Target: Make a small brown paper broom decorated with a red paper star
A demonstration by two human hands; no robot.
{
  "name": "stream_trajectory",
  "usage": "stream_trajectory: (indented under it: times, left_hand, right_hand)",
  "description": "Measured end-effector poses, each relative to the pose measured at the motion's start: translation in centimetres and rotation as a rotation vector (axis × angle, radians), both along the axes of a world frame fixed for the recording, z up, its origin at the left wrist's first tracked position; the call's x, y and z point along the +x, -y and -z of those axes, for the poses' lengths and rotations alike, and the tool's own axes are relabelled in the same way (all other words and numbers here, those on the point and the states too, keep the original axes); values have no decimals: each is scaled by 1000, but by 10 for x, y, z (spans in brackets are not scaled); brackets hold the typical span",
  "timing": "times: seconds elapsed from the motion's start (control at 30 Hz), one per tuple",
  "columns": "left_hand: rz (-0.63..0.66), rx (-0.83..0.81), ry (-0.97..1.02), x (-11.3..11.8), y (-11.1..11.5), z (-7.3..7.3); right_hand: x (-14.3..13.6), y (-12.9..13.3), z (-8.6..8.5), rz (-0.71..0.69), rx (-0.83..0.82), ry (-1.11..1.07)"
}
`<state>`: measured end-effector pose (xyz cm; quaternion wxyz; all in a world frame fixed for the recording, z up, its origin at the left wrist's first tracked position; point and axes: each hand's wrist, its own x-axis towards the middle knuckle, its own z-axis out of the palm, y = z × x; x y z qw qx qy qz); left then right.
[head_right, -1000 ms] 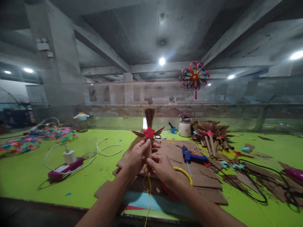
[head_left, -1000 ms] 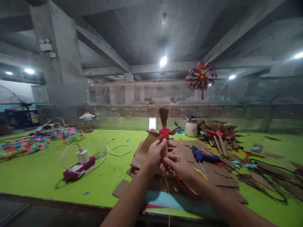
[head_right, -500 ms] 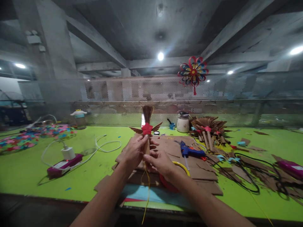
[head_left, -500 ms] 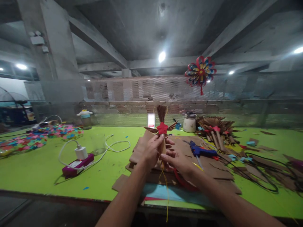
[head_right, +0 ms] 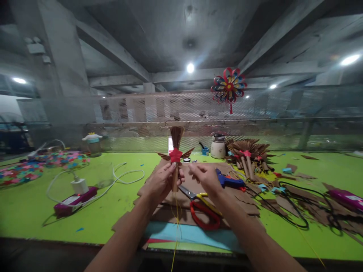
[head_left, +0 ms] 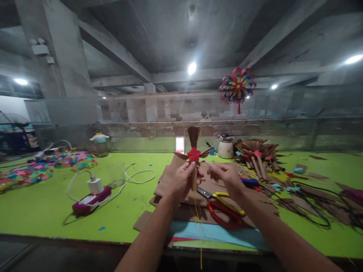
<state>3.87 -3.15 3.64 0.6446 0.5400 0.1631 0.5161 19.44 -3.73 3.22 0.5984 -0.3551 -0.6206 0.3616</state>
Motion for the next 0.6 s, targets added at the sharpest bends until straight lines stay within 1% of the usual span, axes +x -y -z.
stream_trajectory:
  times: [0.07, 0.1, 0.17, 0.23, 0.4, 0.6]
  left_hand:
    - [13, -2, -33, 1, -2, 2]
    - [18, 0, -50, 3, -2, 4]
    - [8, 5, -81, 5, -3, 6]
    - [-19, 11, -107, 6, -4, 7]
    - [-62, 31, -141, 7, -2, 8]
    - [-74, 27, -148, 9, -2, 8]
  right_hand:
    - [5, -5, -11, 2, 33, -218]
    - [6, -7, -15, -38, 26, -301]
    - [5, -11, -17, -124, -8, -399]
    - [2, -13, -14, -156, -38, -446]
    - [0, -16, 0, -162, -72, -499]
    - [2, -16, -1, -198, -101, -504]
